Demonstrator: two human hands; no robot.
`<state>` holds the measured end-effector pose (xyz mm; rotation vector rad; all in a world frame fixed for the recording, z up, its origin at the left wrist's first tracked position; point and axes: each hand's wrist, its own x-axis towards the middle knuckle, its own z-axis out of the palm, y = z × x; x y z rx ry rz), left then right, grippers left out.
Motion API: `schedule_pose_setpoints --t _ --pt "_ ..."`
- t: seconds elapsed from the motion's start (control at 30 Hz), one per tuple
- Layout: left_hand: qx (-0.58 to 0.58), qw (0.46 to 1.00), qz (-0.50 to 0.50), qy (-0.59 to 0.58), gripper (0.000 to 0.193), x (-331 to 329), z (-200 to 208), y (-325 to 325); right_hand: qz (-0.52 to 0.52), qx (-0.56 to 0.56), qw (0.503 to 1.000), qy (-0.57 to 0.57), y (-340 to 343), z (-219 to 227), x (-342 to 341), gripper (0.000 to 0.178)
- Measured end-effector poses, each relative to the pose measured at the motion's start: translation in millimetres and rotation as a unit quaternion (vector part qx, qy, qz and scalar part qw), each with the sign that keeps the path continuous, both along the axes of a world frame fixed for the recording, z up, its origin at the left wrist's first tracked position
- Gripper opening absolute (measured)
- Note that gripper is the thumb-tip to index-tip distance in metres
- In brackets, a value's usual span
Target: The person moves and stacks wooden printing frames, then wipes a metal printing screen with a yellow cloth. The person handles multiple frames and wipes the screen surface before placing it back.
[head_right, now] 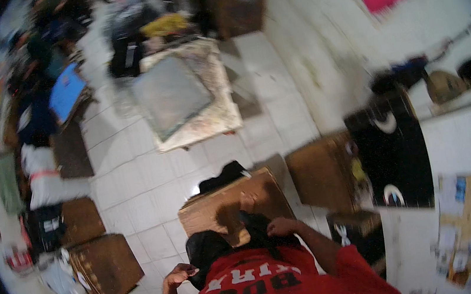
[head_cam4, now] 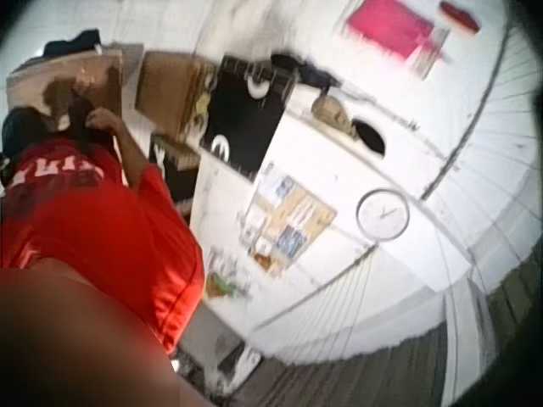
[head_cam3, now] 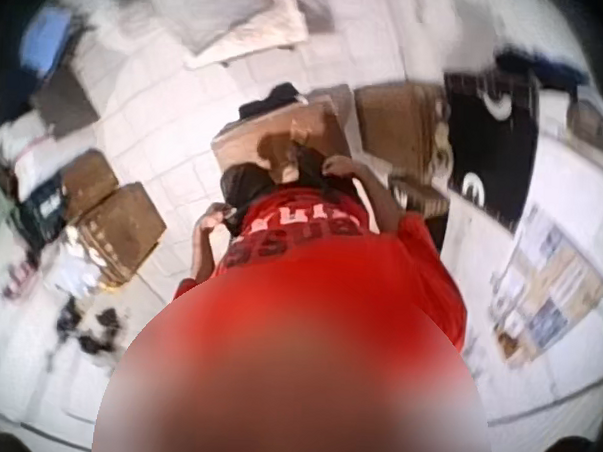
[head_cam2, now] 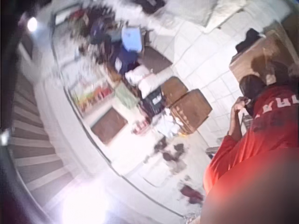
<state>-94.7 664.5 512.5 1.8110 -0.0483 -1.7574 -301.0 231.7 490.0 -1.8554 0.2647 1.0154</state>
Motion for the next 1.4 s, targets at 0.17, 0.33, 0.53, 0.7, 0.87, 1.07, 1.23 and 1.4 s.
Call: schedule_pose_setpoints --t 0.17,0.33,0.53,0.7,0.87,1.07,1.23,1.4 --pt "-0.090 0.971 -0.073 0.208 0.018 50 19 -98 -0.157 0.086 0.977 0.120 -19 36 -43 0.031" --pt "-0.061 0.932 -0.329 0.143 0.031 112 -49 -170 -0.313 0.210 0.903 0.205 -18 50 -54 0.031" --pt "-0.070 0.821 -0.394 -0.406 0.021 228 -191 -299 -0.351 0.287 0.850 0.268 -9 32 -84 0.028" --pt "-0.062 0.961 -0.020 -0.269 0.031 281 -228 -454 -0.371 0.341 0.819 0.273 -21 -11 -117 0.030" --pt "-0.072 0.944 -0.082 -0.310 0.031 264 -282 -548 -0.470 0.383 0.778 0.166 -38 -54 -152 0.033" --pt "-0.096 0.812 -0.350 -0.457 0.038 275 -385 -580 -0.828 0.188 0.528 -0.002 -105 -124 -244 0.037" --pt "-0.099 0.638 -0.374 -0.665 0.052 303 -474 -629 -0.928 -0.065 0.368 0.015 -176 -197 -316 0.037" --pt "-0.186 0.585 -0.248 -0.749 0.075 268 -539 -709 -0.925 -0.268 0.252 -0.095 -253 -280 -263 0.031"
